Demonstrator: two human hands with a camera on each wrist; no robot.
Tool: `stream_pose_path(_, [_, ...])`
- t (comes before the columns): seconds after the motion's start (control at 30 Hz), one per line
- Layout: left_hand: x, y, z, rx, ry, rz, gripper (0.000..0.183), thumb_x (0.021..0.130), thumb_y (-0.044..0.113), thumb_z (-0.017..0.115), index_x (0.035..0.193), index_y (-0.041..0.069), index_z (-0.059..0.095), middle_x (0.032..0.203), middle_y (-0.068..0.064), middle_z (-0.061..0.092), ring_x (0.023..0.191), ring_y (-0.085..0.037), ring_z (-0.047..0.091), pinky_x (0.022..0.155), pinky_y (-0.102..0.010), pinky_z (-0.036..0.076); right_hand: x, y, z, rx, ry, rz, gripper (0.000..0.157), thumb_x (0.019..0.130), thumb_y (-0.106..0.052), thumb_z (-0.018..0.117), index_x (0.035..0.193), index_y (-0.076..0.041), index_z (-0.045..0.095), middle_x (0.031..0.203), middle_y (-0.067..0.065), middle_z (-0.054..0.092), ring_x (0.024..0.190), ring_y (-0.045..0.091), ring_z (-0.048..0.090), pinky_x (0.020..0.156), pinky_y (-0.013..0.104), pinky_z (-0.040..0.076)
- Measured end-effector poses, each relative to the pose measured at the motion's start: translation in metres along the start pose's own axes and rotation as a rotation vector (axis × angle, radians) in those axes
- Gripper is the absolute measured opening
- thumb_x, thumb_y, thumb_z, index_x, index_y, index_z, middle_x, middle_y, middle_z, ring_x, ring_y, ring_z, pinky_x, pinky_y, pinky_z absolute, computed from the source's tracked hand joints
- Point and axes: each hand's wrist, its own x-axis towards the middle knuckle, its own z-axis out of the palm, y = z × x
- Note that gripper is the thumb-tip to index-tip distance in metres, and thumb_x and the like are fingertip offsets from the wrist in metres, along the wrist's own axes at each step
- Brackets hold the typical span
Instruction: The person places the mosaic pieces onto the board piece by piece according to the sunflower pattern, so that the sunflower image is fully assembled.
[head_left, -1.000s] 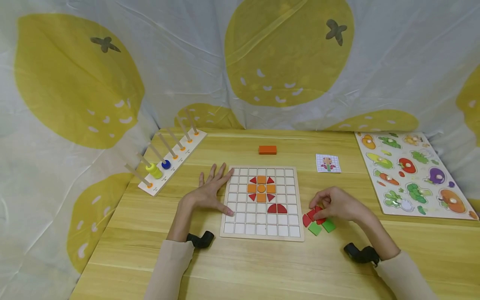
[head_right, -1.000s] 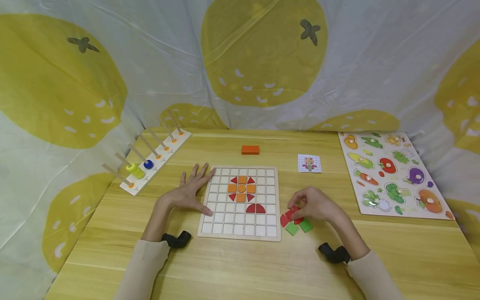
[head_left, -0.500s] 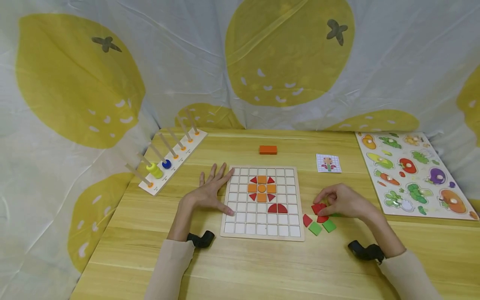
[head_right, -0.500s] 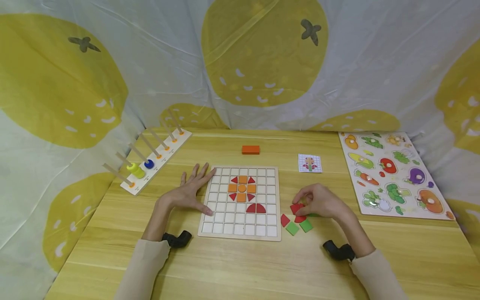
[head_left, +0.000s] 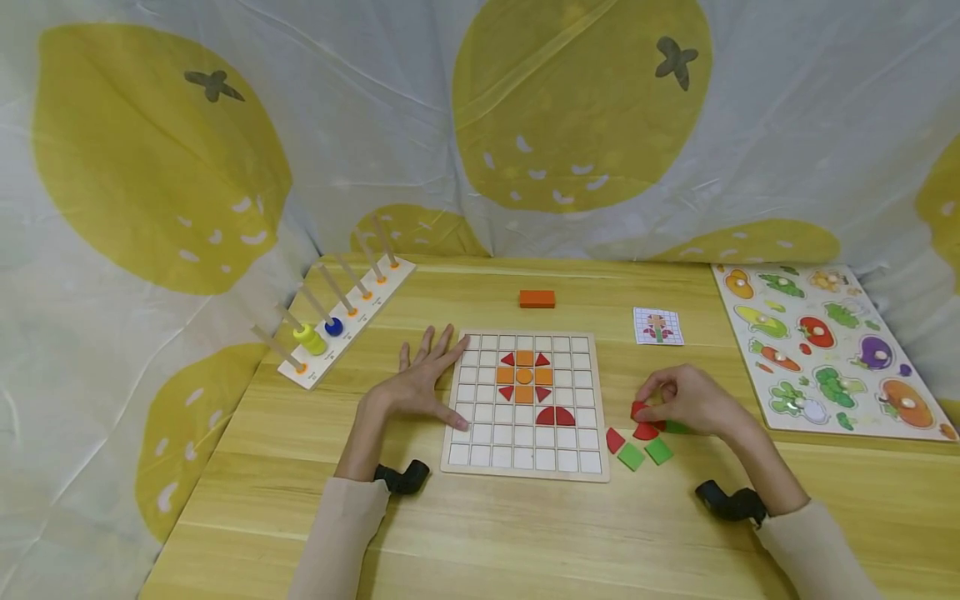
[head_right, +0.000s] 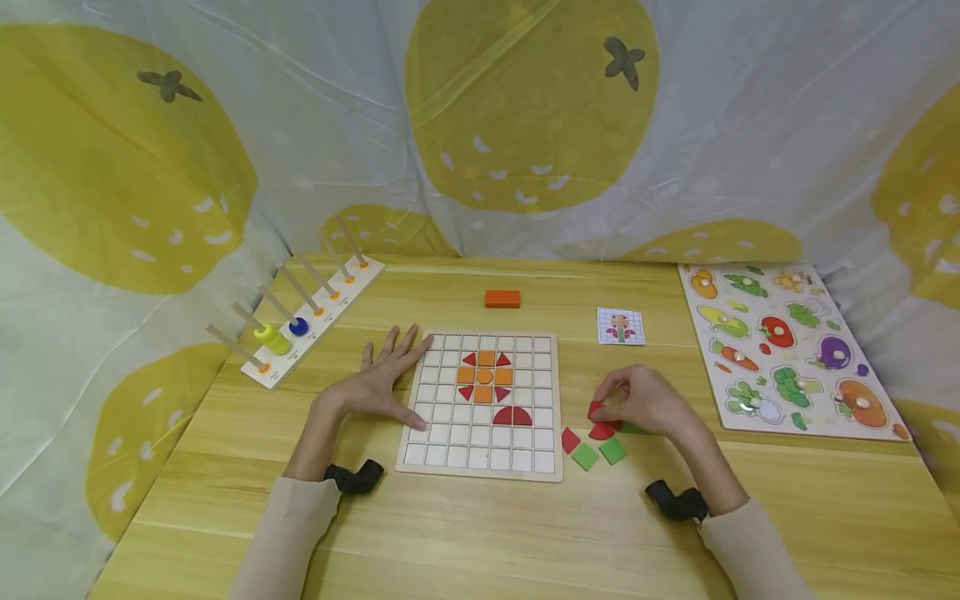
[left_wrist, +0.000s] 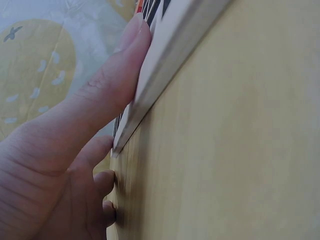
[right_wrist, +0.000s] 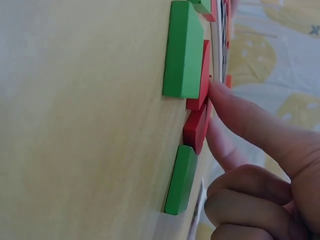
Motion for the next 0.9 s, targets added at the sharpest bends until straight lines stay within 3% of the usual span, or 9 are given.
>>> stream_pose_path(0.13, [0.000,0.000,0.000,0.004,-0.001,-0.001,0.136,0.070,0.058,0.091,0.168,0.025,0.003,0.174,-0.008,-0.020,0.158,-0.036,-0.027,0.122,-0.070,-0.019,0.000,-0.002,0.000,-0.010,0.026,0.012,0.029,0.083,-0.028,0.087,0.096,-0.006,0.074,0.060,-0.005,0.037,0.055,0.009,0.033,0.051,0.024,0.028])
stream_pose_path(0.4, [0.001,0.000,0.000,0.005,0.001,0.000,0.136,0.070,0.058,0.091,0.168,0.025,0.004,0.174,-0.008,-0.019,0.159,-0.037,-0.026,0.121,-0.070,-0.019,0.003,-0.002,0.003,0.022,0.007,-0.007,0.028,0.081,-0.017,0.088,0.102,-0.004,0.074,0.060,-0.004,0.035,0.054,0.009,0.032,0.051,0.024,0.029])
stream_pose_path(0.6, [0.001,0.000,0.000,0.009,-0.001,0.001,0.137,0.069,0.058,0.091,0.168,0.025,0.003,0.174,-0.008,-0.020,0.159,-0.037,-0.026,0.121,-0.070,-0.019,0.003,-0.008,0.006,-0.030,0.044,-0.002,0.026,0.083,-0.018,0.087,0.103,-0.004,0.076,0.059,-0.004,0.038,0.055,0.010,0.035,0.051,0.024,0.029])
stream_pose_path(0.73, [0.001,0.000,0.000,0.008,-0.005,0.002,0.137,0.070,0.058,0.091,0.168,0.025,0.002,0.174,-0.009,-0.020,0.158,-0.037,-0.026,0.121,-0.070,-0.019,0.002,-0.021,0.014,0.017,0.030,-0.029,0.025,0.083,-0.019,0.087,0.101,-0.005,0.078,0.059,-0.005,0.034,0.053,0.009,0.032,0.050,0.023,0.028])
stream_pose_path(0.9, [0.001,0.000,0.000,0.001,0.001,0.003,0.136,0.070,0.058,0.091,0.168,0.025,0.003,0.174,-0.008,-0.020,0.158,-0.037,-0.026,0.121,-0.071,-0.019,0.005,-0.051,0.039,0.073,-0.035,-0.106,0.022,0.081,-0.020,0.089,0.098,-0.010,0.080,0.058,-0.006,0.028,0.052,0.008,0.027,0.050,0.023,0.025])
